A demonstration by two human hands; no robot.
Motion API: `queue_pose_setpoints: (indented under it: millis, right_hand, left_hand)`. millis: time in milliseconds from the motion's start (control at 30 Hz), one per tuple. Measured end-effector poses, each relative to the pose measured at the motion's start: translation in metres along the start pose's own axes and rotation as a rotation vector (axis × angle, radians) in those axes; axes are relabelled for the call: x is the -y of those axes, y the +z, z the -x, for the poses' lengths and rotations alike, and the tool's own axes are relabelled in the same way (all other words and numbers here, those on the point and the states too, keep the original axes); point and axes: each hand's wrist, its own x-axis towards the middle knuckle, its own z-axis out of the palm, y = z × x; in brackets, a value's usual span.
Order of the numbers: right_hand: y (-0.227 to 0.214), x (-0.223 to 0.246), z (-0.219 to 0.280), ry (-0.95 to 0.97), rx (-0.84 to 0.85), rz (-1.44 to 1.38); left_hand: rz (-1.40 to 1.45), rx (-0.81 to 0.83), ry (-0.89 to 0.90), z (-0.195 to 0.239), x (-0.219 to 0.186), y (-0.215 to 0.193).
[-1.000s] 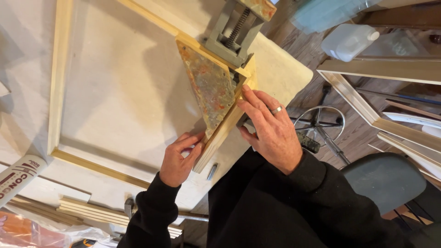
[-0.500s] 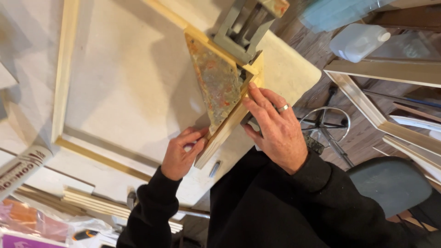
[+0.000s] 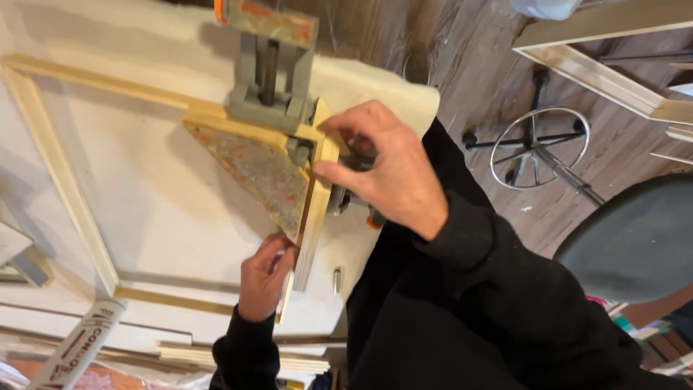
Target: The person applies wood glue to the end of a wooden frame strip, fits the strips together into a rectangular frame on the workbench, positions a corner clamp with a triangular guide against the joint, tightens the clamp screw, and uses a hammer to drive fasteners into the mitered corner, repeating the clamping and nailing at frame corners.
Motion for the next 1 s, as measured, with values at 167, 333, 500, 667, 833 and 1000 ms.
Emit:
queue_pose_setpoints:
  millis: [167, 333, 500, 667, 833, 1000]
  right_hand:
    - [0.008, -0.007, -0.005, 0.051, 0.0, -0.059]
    - [0.007, -0.006, -0.008, 0.056, -0.008, -0.059]
    - [0.007, -0.008, -0.009, 0.061, 0.015, -0.084]
    - [0.009, -0.01, -0.008, 0.04, 0.013, -0.067]
    - [0.009, -0.009, -0.008, 0.042, 0.021, -0.059]
    - [0.01, -0.008, -0.009, 0.058, 0.011, 0.004]
  left_hand:
    - [0.018, 0.003, -0.018, 0.007, 0.011, -0.006]
    - [0.029, 0.013, -0.009, 0.0, -0.001, 0.0]
    - [0.074, -0.026, -0.01, 0.004, 0.003, 0.005]
    - [0.207, -0.024, -0.034, 0.001, 0.013, 0.003]
    - [0.241, -0.014, -0.028, 0.001, 0.018, 0.002]
    - [0.229, -0.006, -0.099, 0.0, 0.021, -0.003]
